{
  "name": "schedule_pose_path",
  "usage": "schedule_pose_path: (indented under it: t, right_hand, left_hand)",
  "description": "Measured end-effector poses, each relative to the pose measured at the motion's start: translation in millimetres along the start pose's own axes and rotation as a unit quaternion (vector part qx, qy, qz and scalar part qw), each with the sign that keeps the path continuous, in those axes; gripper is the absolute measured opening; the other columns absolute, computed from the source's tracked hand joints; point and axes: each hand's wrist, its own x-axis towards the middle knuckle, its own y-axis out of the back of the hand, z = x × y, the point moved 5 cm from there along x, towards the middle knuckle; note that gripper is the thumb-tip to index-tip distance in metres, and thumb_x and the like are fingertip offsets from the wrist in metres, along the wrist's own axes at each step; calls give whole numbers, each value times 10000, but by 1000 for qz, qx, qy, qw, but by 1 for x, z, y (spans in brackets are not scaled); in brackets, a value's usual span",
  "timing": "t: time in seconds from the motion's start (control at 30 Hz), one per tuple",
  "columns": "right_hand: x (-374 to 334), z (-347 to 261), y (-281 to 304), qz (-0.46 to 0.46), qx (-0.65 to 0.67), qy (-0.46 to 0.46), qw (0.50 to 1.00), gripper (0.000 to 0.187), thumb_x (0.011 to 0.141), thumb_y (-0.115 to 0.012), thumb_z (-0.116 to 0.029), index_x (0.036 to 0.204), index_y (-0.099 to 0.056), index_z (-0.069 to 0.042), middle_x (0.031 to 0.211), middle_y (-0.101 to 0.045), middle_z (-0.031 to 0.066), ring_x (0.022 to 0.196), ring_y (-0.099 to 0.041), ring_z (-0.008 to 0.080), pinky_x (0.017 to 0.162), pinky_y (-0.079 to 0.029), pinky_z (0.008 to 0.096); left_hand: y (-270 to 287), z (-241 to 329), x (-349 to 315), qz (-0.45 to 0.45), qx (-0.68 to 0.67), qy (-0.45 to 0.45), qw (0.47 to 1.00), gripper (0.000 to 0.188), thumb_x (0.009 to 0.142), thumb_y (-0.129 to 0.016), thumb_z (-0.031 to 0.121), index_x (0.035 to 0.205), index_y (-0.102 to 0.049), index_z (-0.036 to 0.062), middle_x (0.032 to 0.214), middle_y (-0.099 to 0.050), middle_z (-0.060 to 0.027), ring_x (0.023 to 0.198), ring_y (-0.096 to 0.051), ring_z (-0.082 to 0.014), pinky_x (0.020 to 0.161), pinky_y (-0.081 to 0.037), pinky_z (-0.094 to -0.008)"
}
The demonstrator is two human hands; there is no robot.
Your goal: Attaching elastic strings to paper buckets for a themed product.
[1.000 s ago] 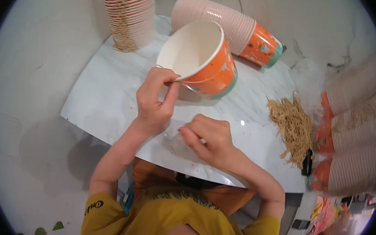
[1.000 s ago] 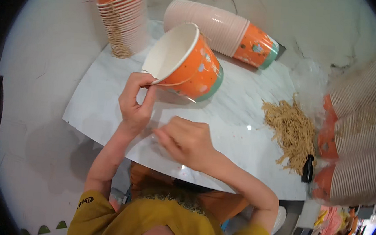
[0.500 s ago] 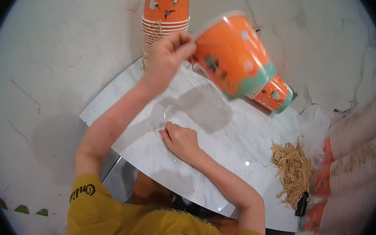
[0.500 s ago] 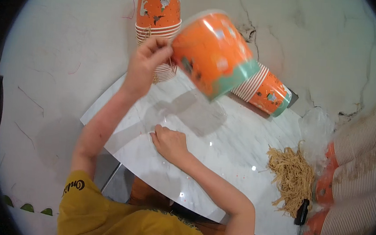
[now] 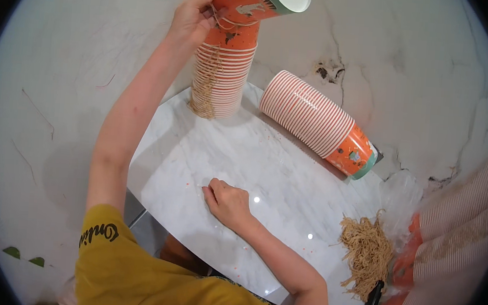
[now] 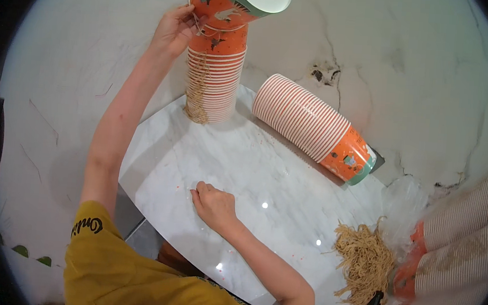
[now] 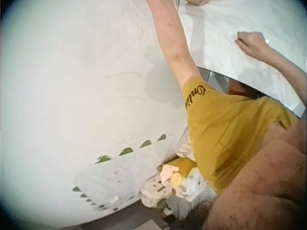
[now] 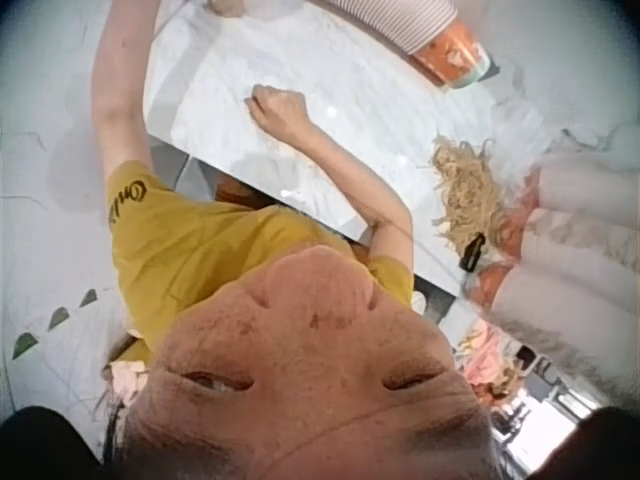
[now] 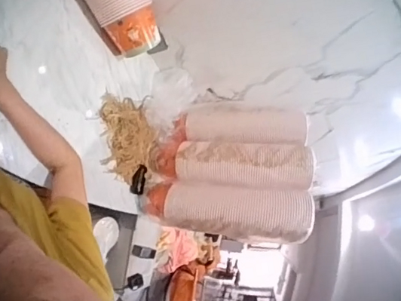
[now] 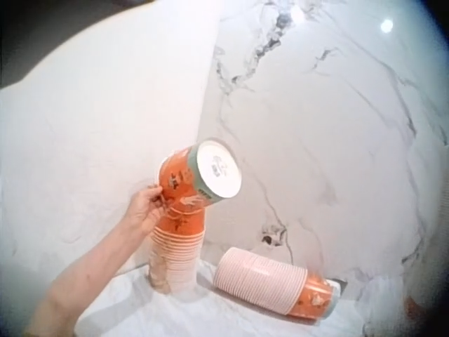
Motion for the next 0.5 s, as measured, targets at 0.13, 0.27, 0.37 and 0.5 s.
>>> schedule_pose_path:
  t: [0.13, 0.27, 0.37, 0.5]
  right_hand:
    - [0, 3, 2, -2, 6, -18, 1000, 224, 944, -654, -202, 804, -578, -44, 691, -637, 121, 584, -627, 336, 510, -475, 439]
    - [0, 0, 2, -1, 15, -13, 1000, 225, 946, -652, -201, 804, -581, -42, 692, -636, 124, 584, -627, 337, 513, -477, 439]
    - [1, 1, 1, -8, 10, -13, 1000, 226, 947, -651, -201, 803, -584, -41, 692, -635, 124, 585, -628, 336, 515, -478, 438]
    - [0, 3, 2, -3, 7, -12, 1000, 222, 941, -659, -197, 801, -583, -43, 694, -639, 123, 585, -630, 333, 514, -480, 435]
  left_hand:
    - [4, -11, 6, 45, -71, 32, 996, 86, 995, -540, -1, 1056, -536, -61, 1089, -603, -161, 944, -650, -255, 888, -641, -422]
    - [20, -10, 22, 60, -89, 41, 993, 86, 984, -537, -30, 1043, -524, -92, 1077, -602, -179, 901, -672, -273, 844, -669, -378]
    - [26, -7, 32, 57, -95, 58, 992, 96, 979, -533, -47, 1051, -517, -108, 1060, -603, -190, 863, -689, -280, 788, -685, -348]
    - [24, -5, 39, 85, -75, 82, 990, 96, 978, -516, -58, 1053, -513, -118, 1068, -606, -210, 825, -695, -282, 733, -692, -335]
